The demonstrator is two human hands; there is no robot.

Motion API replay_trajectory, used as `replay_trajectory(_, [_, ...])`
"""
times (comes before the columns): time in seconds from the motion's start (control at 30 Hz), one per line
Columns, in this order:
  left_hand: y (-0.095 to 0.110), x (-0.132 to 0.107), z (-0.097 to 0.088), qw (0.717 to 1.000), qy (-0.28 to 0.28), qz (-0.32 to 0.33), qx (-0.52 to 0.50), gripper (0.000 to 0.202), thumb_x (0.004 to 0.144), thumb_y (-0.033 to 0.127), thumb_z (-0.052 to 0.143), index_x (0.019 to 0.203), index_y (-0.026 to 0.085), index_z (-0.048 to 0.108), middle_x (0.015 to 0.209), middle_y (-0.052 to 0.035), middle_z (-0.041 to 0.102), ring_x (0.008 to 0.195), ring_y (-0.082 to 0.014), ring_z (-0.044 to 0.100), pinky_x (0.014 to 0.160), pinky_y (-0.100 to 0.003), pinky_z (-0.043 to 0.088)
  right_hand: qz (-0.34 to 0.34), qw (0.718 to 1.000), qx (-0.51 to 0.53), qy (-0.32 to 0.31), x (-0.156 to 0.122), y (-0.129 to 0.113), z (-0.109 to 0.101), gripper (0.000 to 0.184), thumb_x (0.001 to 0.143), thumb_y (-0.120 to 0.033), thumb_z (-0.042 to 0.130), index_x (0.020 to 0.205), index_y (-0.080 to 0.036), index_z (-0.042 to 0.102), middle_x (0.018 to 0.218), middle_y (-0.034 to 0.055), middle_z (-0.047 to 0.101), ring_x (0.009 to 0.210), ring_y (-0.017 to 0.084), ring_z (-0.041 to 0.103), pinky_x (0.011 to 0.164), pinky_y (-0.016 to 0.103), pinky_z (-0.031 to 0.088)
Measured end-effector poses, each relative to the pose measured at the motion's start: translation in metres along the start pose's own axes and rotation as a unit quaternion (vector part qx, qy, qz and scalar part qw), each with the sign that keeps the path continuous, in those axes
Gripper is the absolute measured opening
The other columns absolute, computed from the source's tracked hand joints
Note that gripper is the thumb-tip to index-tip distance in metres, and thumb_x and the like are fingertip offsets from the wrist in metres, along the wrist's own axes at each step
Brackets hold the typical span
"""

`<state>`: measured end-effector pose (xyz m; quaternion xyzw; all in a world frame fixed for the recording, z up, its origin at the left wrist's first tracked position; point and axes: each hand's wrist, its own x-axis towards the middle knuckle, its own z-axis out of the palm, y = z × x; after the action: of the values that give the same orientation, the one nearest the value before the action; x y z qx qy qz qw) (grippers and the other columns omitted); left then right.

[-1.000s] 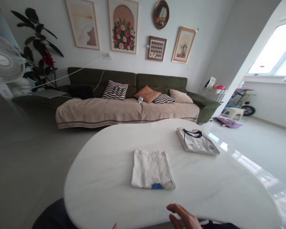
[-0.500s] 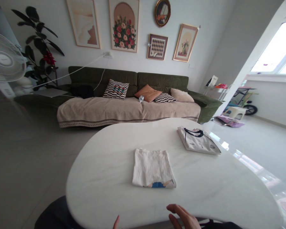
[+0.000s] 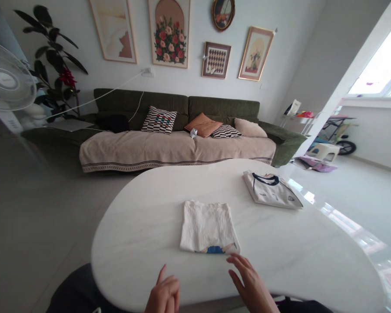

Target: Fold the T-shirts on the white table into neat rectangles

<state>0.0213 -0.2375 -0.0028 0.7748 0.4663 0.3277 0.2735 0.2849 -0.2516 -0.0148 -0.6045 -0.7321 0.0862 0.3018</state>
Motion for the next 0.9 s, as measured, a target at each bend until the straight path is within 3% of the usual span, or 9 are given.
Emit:
replay_trajectory(0.1, [0.014,0.041,0.003,0.998,0.036,-0.024,0.041,0.030,0.073,0.008,0.027,0.054,0.022,0.046,0.056,0.0012,0.052,0.057,-0.0131,0.050,0.097,-0.043,0.034,-0.004,0.999,-0.044,0.014,0.015,0.013,0.007,0.032,0.083,-0.021,0.038,0.109,-0.019,0.057,0.116,0.0099,0.057,0.114,0.021,0.048,0.093,0.037,0.043])
replay_trajectory(0.2, [0.017,0.081,0.017,0.994,0.056,-0.026,0.087,0.037,0.068,0.004,0.031,0.087,0.020,0.058,0.088,-0.0051,0.061,0.088,-0.0179,0.055,0.092,-0.038,0.039,0.007,0.997,-0.074,0.005,0.023,0.022,0.016,0.038,0.082,-0.018,0.037,0.116,-0.019,0.053,0.121,0.0091,0.054,0.117,0.020,0.045,0.095,0.036,0.041])
replay_trajectory(0.27, [0.011,0.102,0.030,0.989,0.046,-0.020,0.142,0.048,0.068,0.005,0.036,0.111,0.019,0.053,0.111,-0.0082,0.057,0.105,-0.0209,0.050,0.097,-0.042,0.033,0.020,0.996,-0.088,-0.011,0.023,0.026,0.020,0.042,0.082,-0.018,0.036,0.122,-0.018,0.048,0.125,0.0086,0.051,0.120,0.019,0.042,0.096,0.035,0.039])
replay_trajectory(0.37, [-0.004,0.115,0.046,0.976,-0.005,-0.025,0.214,0.049,0.076,0.014,0.040,0.125,0.020,0.044,0.132,-0.0096,0.043,0.120,-0.0256,0.038,0.101,-0.055,0.019,0.054,0.991,-0.106,-0.054,0.019,0.026,0.020,0.047,0.083,-0.018,0.033,0.129,-0.021,0.041,0.133,0.0065,0.043,0.125,0.018,0.034,0.098,0.035,0.036])
replay_trajectory(0.47, [-0.017,0.108,0.052,0.968,-0.042,-0.015,0.248,0.045,0.084,0.022,0.035,0.129,0.025,0.039,0.139,-0.0072,0.034,0.126,-0.0263,0.031,0.099,-0.062,0.013,0.083,0.985,-0.114,-0.095,0.013,0.024,0.014,0.048,0.084,-0.020,0.031,0.132,-0.024,0.036,0.137,0.0040,0.036,0.128,0.017,0.028,0.100,0.038,0.032])
replay_trajectory(0.73, [-0.018,0.061,0.041,0.963,-0.068,0.021,0.259,0.047,0.087,0.028,0.035,0.133,0.031,0.030,0.140,-0.0057,0.031,0.126,-0.0251,0.031,0.099,-0.062,0.014,0.082,0.981,-0.097,-0.145,-0.016,0.018,0.006,0.050,0.085,-0.023,0.032,0.134,-0.028,0.031,0.140,0.0022,0.031,0.128,0.017,0.026,0.100,0.039,0.031])
replay_trajectory(0.9, [-0.016,0.052,0.034,0.972,-0.031,0.061,0.225,0.037,0.086,0.024,0.040,0.122,0.030,0.047,0.122,-0.0065,0.054,0.109,-0.0224,0.051,0.099,-0.063,0.014,0.058,0.984,-0.092,-0.140,-0.029,0.024,0.003,0.046,0.084,-0.026,0.038,0.130,-0.029,0.039,0.135,0.0035,0.040,0.123,0.020,0.036,0.096,0.041,0.037])
